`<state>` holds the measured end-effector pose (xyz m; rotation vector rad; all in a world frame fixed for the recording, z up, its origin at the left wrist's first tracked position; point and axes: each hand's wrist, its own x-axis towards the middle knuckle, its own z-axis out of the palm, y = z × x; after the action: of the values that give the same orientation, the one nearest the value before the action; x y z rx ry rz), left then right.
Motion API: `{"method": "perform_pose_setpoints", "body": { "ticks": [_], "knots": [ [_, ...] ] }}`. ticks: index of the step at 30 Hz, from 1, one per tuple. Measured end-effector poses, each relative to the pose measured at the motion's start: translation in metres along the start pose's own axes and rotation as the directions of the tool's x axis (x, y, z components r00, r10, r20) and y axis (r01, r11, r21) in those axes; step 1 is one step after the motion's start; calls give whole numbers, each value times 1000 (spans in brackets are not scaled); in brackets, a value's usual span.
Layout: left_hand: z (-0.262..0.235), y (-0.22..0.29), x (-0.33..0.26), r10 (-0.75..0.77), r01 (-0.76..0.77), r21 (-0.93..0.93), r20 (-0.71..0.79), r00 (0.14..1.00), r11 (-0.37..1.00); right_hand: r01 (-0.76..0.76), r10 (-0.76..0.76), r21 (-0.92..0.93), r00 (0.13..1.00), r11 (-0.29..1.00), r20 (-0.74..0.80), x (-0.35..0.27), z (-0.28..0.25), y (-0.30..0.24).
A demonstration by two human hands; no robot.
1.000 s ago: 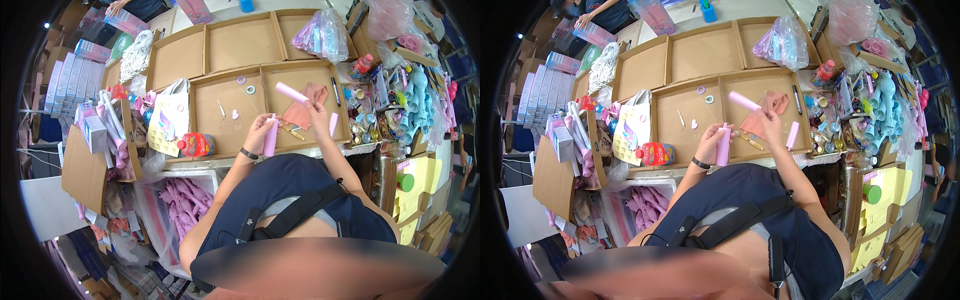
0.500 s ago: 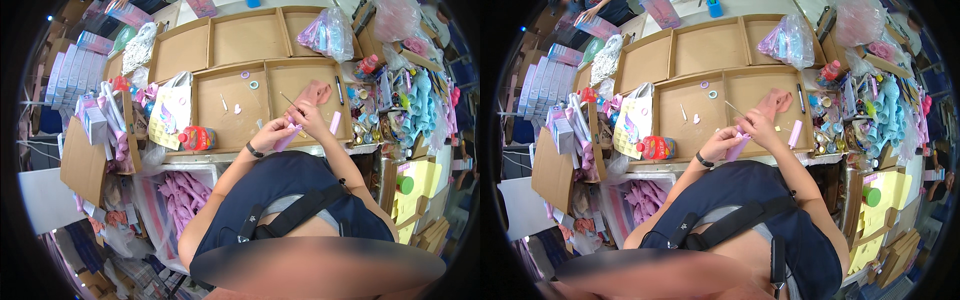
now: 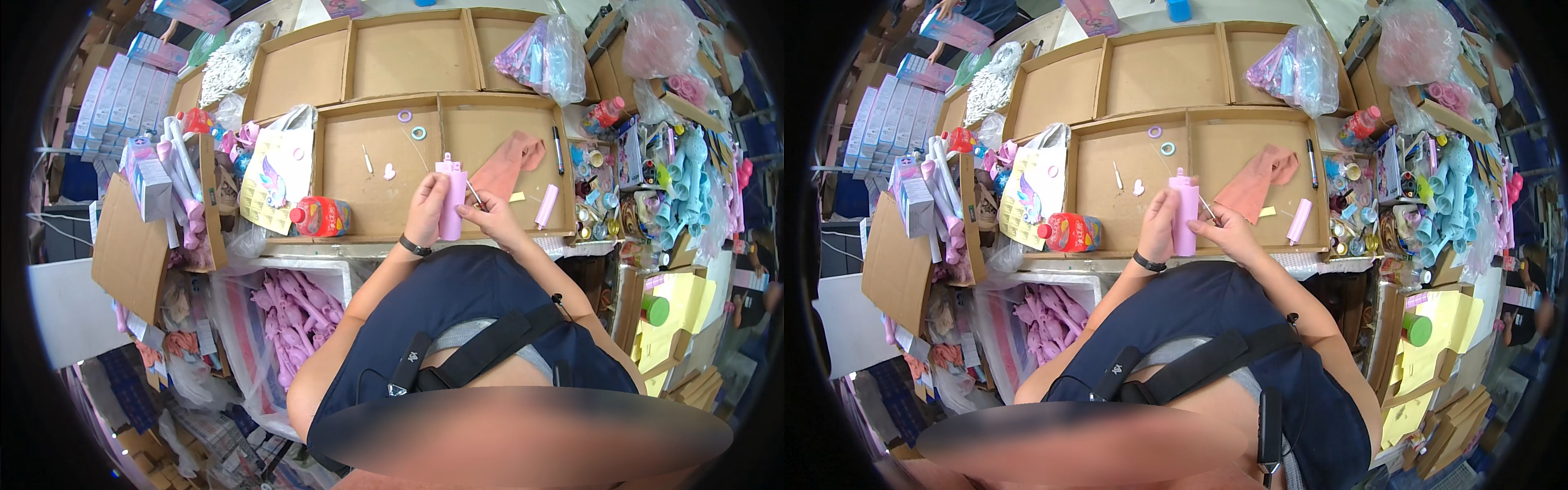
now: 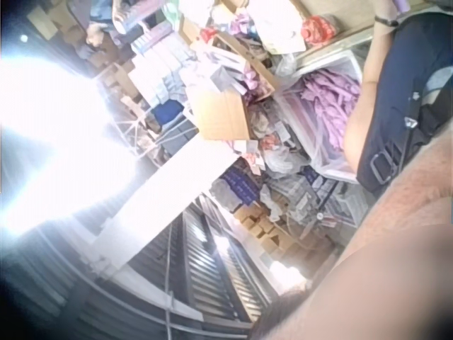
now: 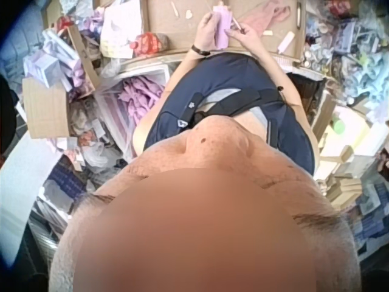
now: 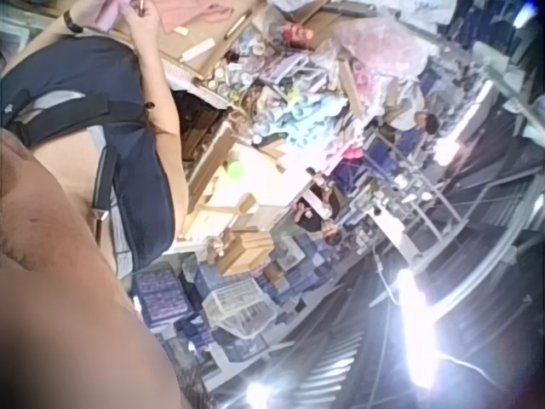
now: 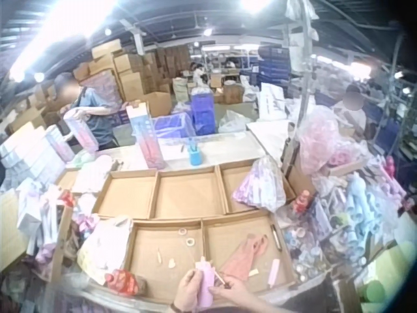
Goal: The person cuts a pink foam-like fabric into small rectangular pieces using scissors. They repeatedly pick up pieces, trim edges, and place the cut pieces on the work surface. The person also briefly reaches under the table to retrieve a tool.
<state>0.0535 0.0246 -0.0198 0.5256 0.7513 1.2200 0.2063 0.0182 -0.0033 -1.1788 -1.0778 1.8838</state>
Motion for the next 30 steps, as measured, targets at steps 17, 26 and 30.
{"method": "perform_pose_setpoints", "body": {
  "ticks": [17, 26, 30],
  "knots": [
    [17, 27, -22, 156, -394, 724, 375, 914, 567, 350, -340, 111, 935, 930, -95, -2, -48, -41],
    [25, 23, -28, -259, 6, 584, 350, 900, 811, 65, -36, -116, 970, 991, 239, 10, -52, -65],
    [27, 23, -32, -209, 23, 445, 374, 904, 895, 60, -40, -49, 941, 997, 335, 11, -47, -67]
  ]
}}
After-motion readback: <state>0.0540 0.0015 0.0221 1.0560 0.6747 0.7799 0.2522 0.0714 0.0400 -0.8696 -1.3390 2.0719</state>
